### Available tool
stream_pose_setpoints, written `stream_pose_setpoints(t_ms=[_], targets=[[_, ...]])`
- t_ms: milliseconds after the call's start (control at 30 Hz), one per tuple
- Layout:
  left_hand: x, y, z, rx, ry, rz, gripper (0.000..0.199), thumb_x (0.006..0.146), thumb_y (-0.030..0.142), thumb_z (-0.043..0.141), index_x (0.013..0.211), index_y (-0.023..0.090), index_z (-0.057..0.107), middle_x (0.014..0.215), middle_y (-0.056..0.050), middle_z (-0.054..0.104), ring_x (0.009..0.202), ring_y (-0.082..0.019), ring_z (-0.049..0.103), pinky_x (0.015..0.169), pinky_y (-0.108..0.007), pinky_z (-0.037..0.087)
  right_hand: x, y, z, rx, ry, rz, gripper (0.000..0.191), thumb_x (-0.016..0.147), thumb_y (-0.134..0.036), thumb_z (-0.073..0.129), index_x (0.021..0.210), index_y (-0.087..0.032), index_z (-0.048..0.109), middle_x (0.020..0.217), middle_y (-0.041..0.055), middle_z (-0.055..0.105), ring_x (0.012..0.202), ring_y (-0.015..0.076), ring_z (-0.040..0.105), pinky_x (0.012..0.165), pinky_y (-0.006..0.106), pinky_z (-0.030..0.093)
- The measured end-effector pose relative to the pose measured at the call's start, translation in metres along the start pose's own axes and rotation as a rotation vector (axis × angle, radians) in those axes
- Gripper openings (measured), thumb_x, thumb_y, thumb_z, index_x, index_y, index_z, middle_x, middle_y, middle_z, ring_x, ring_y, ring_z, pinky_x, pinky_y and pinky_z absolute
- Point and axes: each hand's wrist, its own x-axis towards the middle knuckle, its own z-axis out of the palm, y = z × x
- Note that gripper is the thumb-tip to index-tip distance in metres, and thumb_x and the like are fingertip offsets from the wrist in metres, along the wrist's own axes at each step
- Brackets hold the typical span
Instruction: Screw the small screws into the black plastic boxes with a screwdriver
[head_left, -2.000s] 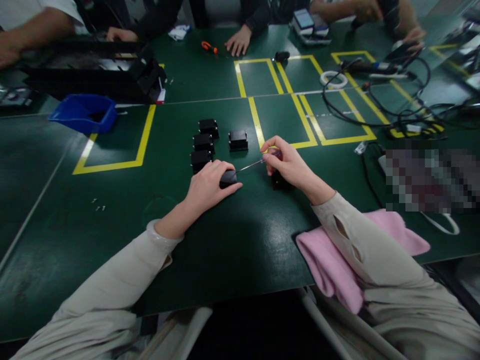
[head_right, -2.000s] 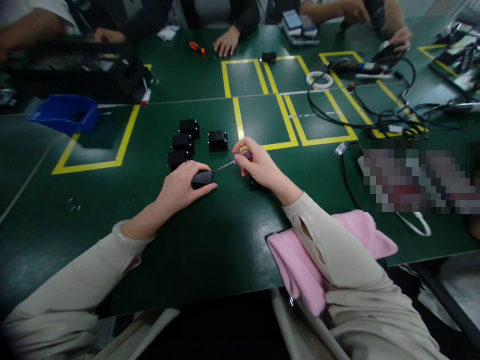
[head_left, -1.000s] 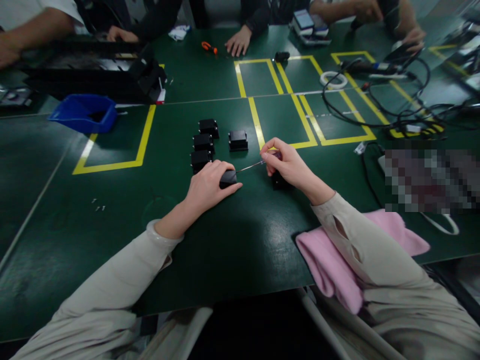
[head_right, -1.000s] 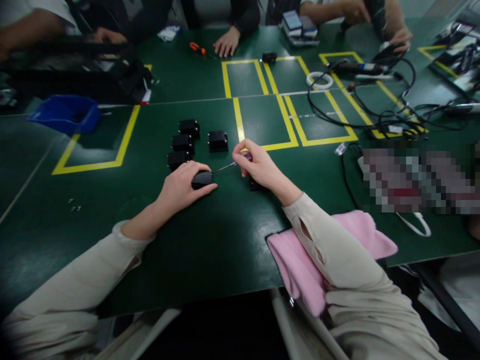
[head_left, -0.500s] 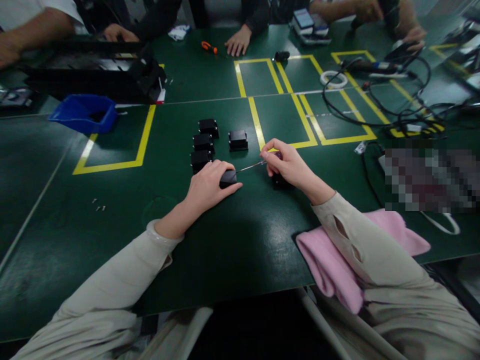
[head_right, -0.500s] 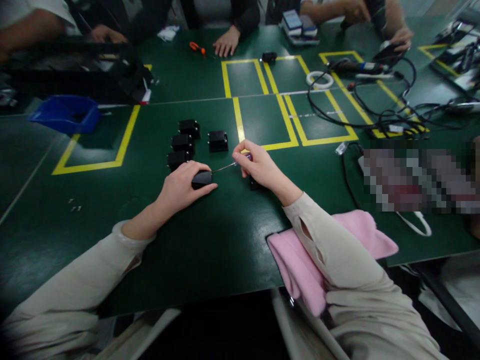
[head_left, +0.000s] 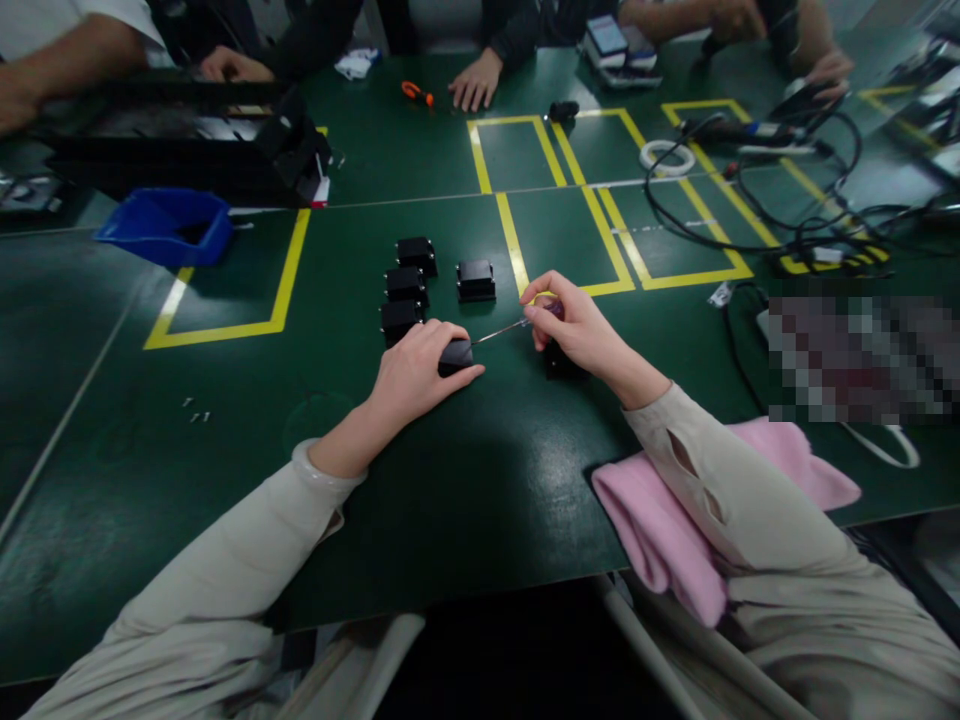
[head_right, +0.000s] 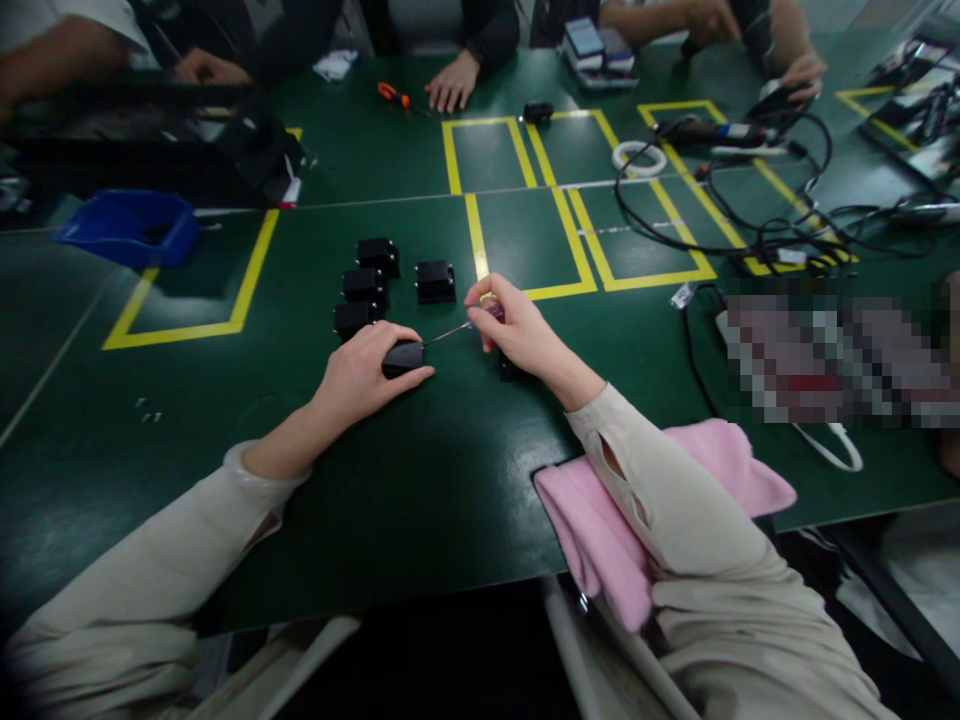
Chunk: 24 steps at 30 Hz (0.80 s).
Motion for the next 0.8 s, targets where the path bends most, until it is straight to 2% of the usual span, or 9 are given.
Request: stream_pose_setpoints(t_ms=[133, 300, 467, 667, 800], targets=[[0.0000, -0.0001, -0.0003, 0.003, -0.004, -0.004, 0.035, 0.097, 0.051, 0.069, 0.115, 0.021, 0.064, 0.115, -0.010, 0.070, 0.106, -0.031, 0.066, 0.090, -0.043, 0.053, 0.0000, -0.0007, -0.0003, -0.018, -0.002, 0.000, 0.009, 0.101, -0.023, 0.061, 0.103, -0.022, 0.052, 0.060, -0.0100, 0.054, 0.050, 0.0096, 0.058, 0.055, 0.025, 0.042], [0.0000, -0.0001, 0.0000, 0.002, -0.002, -0.011, 0.035, 0.096, 0.050, 0.070, 0.115, 0.022, 0.064, 0.114, -0.010, 0.070, 0.106, -0.031, 0.065, 0.091, -0.043, 0.053, 0.0003, 0.0004, -0.0002, 0.014, -0.029, 0.020, 0.011, 0.105, -0.030, 0.058, 0.101, -0.023, 0.050, 0.055, -0.0123, 0.045, 0.047, 0.0104, 0.055, 0.051, 0.024, 0.041], [0.0004, 0.0006, -0.0003, -0.013, -0.005, -0.016, 0.035, 0.096, 0.051, 0.070, 0.114, 0.022, 0.064, 0.114, -0.010, 0.070, 0.106, -0.031, 0.065, 0.090, -0.043, 0.052, 0.0004, 0.0006, -0.0010, -0.017, -0.011, -0.009, 0.012, 0.099, -0.021, 0.062, 0.104, -0.022, 0.051, 0.063, -0.0098, 0.056, 0.051, 0.0097, 0.059, 0.054, 0.024, 0.042], [0.0003, 0.0005, -0.0008, -0.003, -0.006, -0.013, 0.035, 0.096, 0.052, 0.069, 0.115, 0.022, 0.063, 0.114, -0.009, 0.070, 0.106, -0.030, 0.065, 0.090, -0.042, 0.053, 0.0002, -0.0008, 0.0003, 0.017, -0.015, 0.039, 0.014, 0.104, -0.033, 0.059, 0.099, -0.023, 0.051, 0.054, -0.0122, 0.045, 0.047, 0.0107, 0.054, 0.051, 0.025, 0.042], [0.0000, -0.0002, -0.0006, 0.007, -0.012, -0.008, 0.035, 0.097, 0.052, 0.068, 0.115, 0.023, 0.062, 0.115, -0.009, 0.070, 0.107, -0.030, 0.066, 0.090, -0.043, 0.053, -0.0001, -0.0013, 0.0000, 0.005, 0.000, 0.013, 0.012, 0.099, -0.026, 0.062, 0.103, -0.023, 0.052, 0.060, -0.0110, 0.053, 0.050, 0.0093, 0.057, 0.053, 0.024, 0.042]])
